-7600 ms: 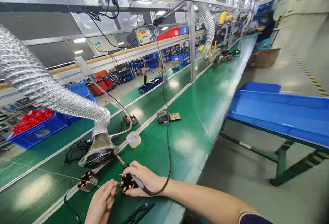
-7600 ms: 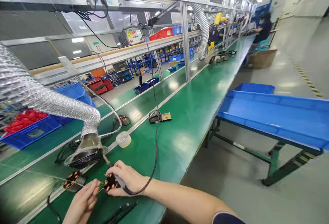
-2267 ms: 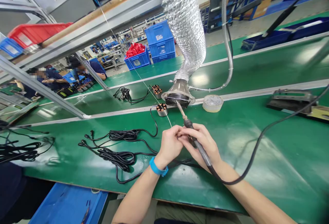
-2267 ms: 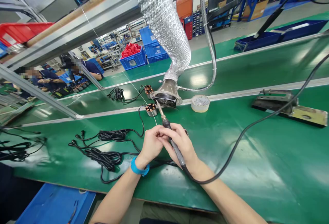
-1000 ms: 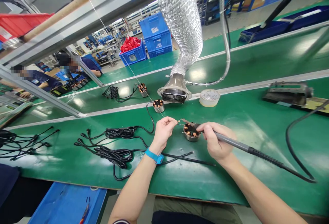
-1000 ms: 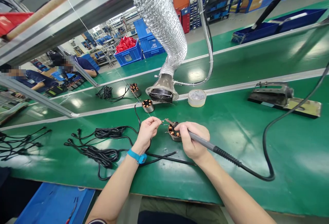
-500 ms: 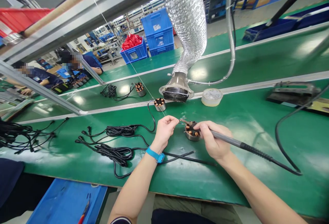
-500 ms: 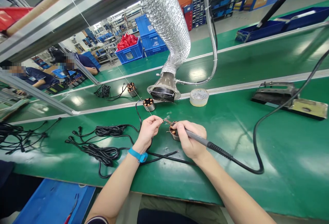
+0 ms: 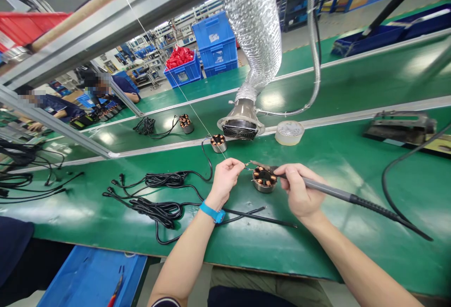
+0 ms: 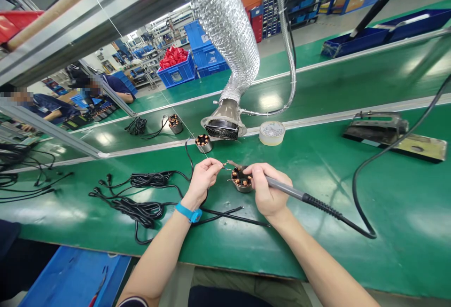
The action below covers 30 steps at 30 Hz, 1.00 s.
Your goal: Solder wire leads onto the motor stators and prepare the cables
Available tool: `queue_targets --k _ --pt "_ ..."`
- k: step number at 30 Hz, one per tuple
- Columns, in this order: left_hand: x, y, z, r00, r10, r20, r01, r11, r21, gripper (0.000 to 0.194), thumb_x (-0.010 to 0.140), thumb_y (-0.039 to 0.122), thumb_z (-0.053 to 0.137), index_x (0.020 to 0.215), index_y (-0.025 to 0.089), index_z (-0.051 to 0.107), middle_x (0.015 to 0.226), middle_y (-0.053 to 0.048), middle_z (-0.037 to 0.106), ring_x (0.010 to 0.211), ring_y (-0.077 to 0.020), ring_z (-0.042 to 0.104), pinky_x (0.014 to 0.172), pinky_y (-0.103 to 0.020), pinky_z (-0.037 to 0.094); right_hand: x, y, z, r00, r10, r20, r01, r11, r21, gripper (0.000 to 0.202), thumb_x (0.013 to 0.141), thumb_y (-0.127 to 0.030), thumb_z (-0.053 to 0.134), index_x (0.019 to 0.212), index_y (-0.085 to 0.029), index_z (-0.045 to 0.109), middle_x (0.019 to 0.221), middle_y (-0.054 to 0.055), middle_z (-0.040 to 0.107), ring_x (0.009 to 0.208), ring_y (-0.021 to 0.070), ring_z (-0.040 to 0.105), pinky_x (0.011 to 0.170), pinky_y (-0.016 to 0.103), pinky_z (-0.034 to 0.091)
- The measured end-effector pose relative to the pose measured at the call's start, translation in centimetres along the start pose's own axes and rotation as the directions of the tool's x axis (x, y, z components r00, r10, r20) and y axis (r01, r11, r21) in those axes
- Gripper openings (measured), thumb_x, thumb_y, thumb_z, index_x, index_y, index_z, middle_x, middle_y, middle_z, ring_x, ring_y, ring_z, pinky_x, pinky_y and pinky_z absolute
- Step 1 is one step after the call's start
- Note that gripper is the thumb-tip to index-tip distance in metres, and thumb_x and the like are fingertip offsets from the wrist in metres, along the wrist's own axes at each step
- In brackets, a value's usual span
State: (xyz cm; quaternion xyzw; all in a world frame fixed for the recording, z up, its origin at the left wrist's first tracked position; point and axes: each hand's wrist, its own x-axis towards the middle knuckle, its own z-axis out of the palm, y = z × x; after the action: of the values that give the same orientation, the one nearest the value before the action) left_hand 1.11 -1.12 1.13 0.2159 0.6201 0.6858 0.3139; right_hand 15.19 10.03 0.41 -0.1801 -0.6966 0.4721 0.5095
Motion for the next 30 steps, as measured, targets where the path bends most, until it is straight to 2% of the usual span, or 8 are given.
queue_targets --k 13,17,21,25,27,30 --pt "0.0 0.0 0.0 1.000 0.002 -0.007 -0.002 1.000 0.008 0.026 0.075 0.035 0.072 0.076 0.013 0.057 0.058 0.007 0.038 0.043 -0.0014 0.023 0.040 -0.019 0.012 0.0 -0.1 0.2 0.999 -0.047 0.000 0.047 0.999 0.000 0.030 0.096 -0.034 0.051 0.078 -0.020 0.070 0.051 -0.002 0.052 0.046 0.0119 0.051 0.050 0.027 0.044" --pt "0.1 0.0 0.1 1.000 0.007 -0.005 -0.007 1.000 0.001 0.026 0.074 0.034 0.072 0.075 0.013 0.057 0.057 0.007 0.037 0.043 -0.0016 0.022 0.040 -0.019 0.011 0.2 -0.2 0.5 0.996 -0.086 0.028 0.086 0.996 -0.028 0.026 0.096 -0.030 0.051 0.080 -0.021 0.070 0.055 -0.003 0.056 0.048 0.0106 0.054 0.053 0.025 0.045" --pt "0.2 -0.1 0.1 1.000 -0.003 -0.022 0.004 1.000 0.015 0.025 0.074 0.035 0.071 0.075 0.013 0.058 0.055 0.007 0.037 0.043 -0.0021 0.022 0.041 -0.020 0.012 0.7 -0.5 1.0 0.977 -0.189 0.096 0.198 0.975 -0.102 0.020 0.096 -0.024 0.051 0.086 -0.021 0.069 0.067 -0.001 0.064 0.058 0.0111 0.060 0.063 0.026 0.049" --pt "0.1 -0.1 0.1 0.998 0.045 -0.033 -0.042 0.997 0.069 0.023 0.076 0.033 0.071 0.076 0.012 0.061 0.058 0.005 0.045 0.046 -0.0025 0.027 0.044 -0.019 0.021 1.2 -0.5 1.6 0.928 -0.329 0.174 0.354 0.926 -0.133 0.014 0.093 -0.016 0.056 0.101 -0.021 0.066 0.082 0.001 0.066 0.070 0.0122 0.062 0.070 0.027 0.050" --pt "-0.2 0.1 0.1 0.995 0.095 -0.020 -0.092 0.989 0.117 0.022 0.077 0.032 0.070 0.077 0.011 0.063 0.063 0.003 0.051 0.050 -0.0036 0.035 0.049 -0.019 0.029 1.4 -0.4 1.9 0.901 -0.370 0.225 0.403 0.906 -0.125 0.022 0.091 -0.013 0.058 0.110 -0.022 0.065 0.092 0.003 0.066 0.080 0.0132 0.063 0.075 0.027 0.051" --pt "-0.7 0.4 0.3 0.983 0.180 0.029 -0.183 0.966 0.184 0.021 0.081 0.031 0.068 0.078 0.011 0.063 0.072 -0.002 0.060 0.062 -0.0076 0.048 0.060 -0.020 0.038 1.5 -0.1 2.3 0.888 -0.355 0.290 0.404 0.906 -0.128 0.035 0.091 -0.012 0.057 0.124 -0.024 0.059 0.108 0.006 0.062 0.092 0.0139 0.064 0.084 0.027 0.052"
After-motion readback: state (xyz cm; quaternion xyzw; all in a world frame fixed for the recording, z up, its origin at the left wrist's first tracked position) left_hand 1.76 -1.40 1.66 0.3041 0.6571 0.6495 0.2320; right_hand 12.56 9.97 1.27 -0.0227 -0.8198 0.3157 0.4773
